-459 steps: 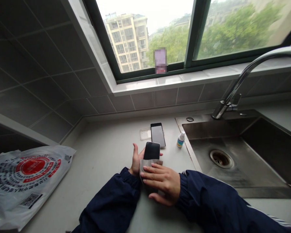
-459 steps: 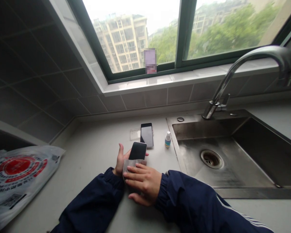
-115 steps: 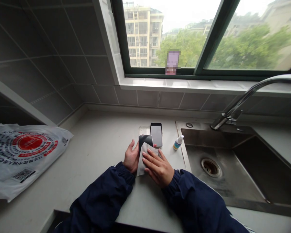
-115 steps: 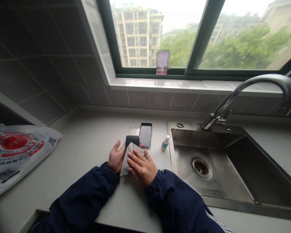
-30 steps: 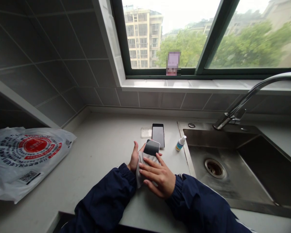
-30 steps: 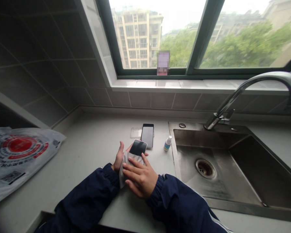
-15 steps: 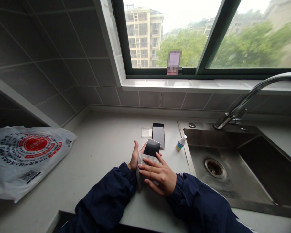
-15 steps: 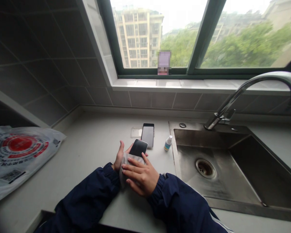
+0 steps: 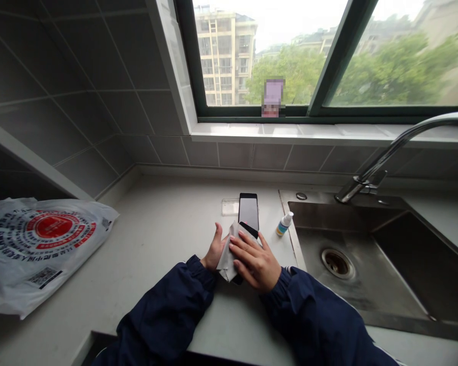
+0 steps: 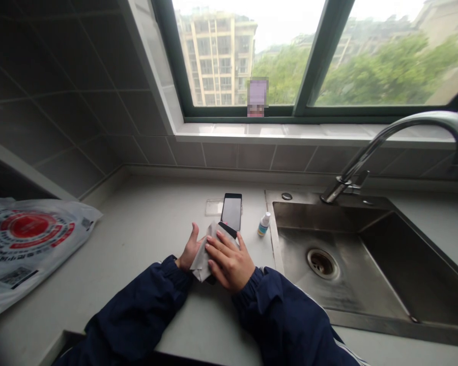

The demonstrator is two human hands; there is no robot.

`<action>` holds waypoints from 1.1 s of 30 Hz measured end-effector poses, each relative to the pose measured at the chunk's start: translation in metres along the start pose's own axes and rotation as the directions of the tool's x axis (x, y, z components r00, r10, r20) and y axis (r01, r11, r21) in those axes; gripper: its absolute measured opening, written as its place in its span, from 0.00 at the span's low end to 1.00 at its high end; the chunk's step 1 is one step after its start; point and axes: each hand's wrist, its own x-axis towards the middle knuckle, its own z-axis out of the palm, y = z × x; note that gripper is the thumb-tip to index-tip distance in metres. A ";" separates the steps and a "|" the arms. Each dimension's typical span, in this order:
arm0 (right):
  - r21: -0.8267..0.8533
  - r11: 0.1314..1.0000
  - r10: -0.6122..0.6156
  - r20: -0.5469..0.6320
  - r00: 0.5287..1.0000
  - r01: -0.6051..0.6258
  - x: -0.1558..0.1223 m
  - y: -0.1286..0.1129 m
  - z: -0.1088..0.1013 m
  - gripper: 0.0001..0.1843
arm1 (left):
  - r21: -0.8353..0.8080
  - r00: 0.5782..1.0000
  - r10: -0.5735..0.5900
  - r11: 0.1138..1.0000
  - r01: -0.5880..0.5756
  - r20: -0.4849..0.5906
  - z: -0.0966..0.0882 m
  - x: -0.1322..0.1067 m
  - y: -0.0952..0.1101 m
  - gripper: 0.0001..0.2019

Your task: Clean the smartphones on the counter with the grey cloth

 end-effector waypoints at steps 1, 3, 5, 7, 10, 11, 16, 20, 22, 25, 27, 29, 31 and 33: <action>-0.014 1.000 0.015 0.001 1.000 -0.015 0.000 0.001 0.000 0.23 | 0.004 1.000 -0.003 1.000 0.003 0.009 0.000 0.000 0.000 0.43; -0.043 0.998 0.047 0.001 0.999 -0.046 0.001 0.003 -0.001 0.24 | 0.010 0.999 -0.023 1.000 0.023 0.023 -0.002 0.000 -0.001 0.43; -0.067 0.995 0.077 -0.001 0.997 -0.077 0.001 0.005 -0.001 0.25 | 0.022 0.999 -0.043 0.999 0.042 0.029 -0.004 0.001 -0.002 0.43; -0.082 0.991 0.103 -0.007 0.995 -0.103 0.001 0.005 -0.002 0.26 | 0.039 0.999 -0.043 0.998 0.041 0.033 -0.008 0.002 -0.004 0.43; -0.091 0.988 0.127 -0.017 0.992 -0.128 0.002 0.005 -0.003 0.26 | 0.062 0.998 -0.012 0.998 0.008 0.056 -0.012 0.004 -0.006 0.42; -0.092 0.987 0.129 -0.017 0.991 -0.130 0.002 0.005 -0.004 0.26 | 0.069 0.998 -0.002 0.998 -0.003 0.067 -0.012 0.005 -0.007 0.42; -0.108 0.982 0.150 -0.030 0.988 -0.152 0.003 0.006 -0.004 0.27 | 0.081 0.992 0.042 0.995 -0.052 0.119 -0.010 0.006 -0.009 0.40; -0.120 0.978 0.168 -0.043 0.985 -0.172 0.003 0.007 -0.002 0.28 | 0.076 0.988 0.038 0.996 -0.050 0.152 -0.009 0.006 -0.010 0.38; -0.120 0.977 0.171 -0.043 0.984 -0.175 0.002 0.007 -0.002 0.28 | 0.076 0.988 0.027 0.996 -0.039 0.154 -0.011 0.007 -0.011 0.39; -0.116 0.975 0.184 -0.045 0.982 -0.188 0.002 0.008 -0.001 0.27 | 0.076 0.990 0.041 0.996 -0.052 0.136 -0.013 0.008 -0.009 0.39; -0.111 0.973 0.198 -0.061 0.978 -0.204 0.002 0.009 -0.001 0.26 | 0.090 0.993 0.038 0.995 -0.048 0.109 -0.011 0.007 -0.007 0.39; -0.101 0.970 0.212 -0.088 0.973 -0.220 0.002 0.011 -0.001 0.26 | 0.114 0.997 -0.001 0.993 -0.008 0.079 -0.009 0.004 -0.004 0.40; -0.087 0.969 0.223 -0.111 0.969 -0.233 0.001 0.014 -0.001 0.25 | 0.137 0.996 -0.053 0.990 0.042 0.079 -0.006 0.002 0.000 0.40; -0.074 0.968 0.231 -0.122 0.965 -0.241 0.000 0.018 -0.002 0.23 | 0.153 0.991 -0.077 0.986 0.060 0.110 -0.006 0.000 0.002 0.41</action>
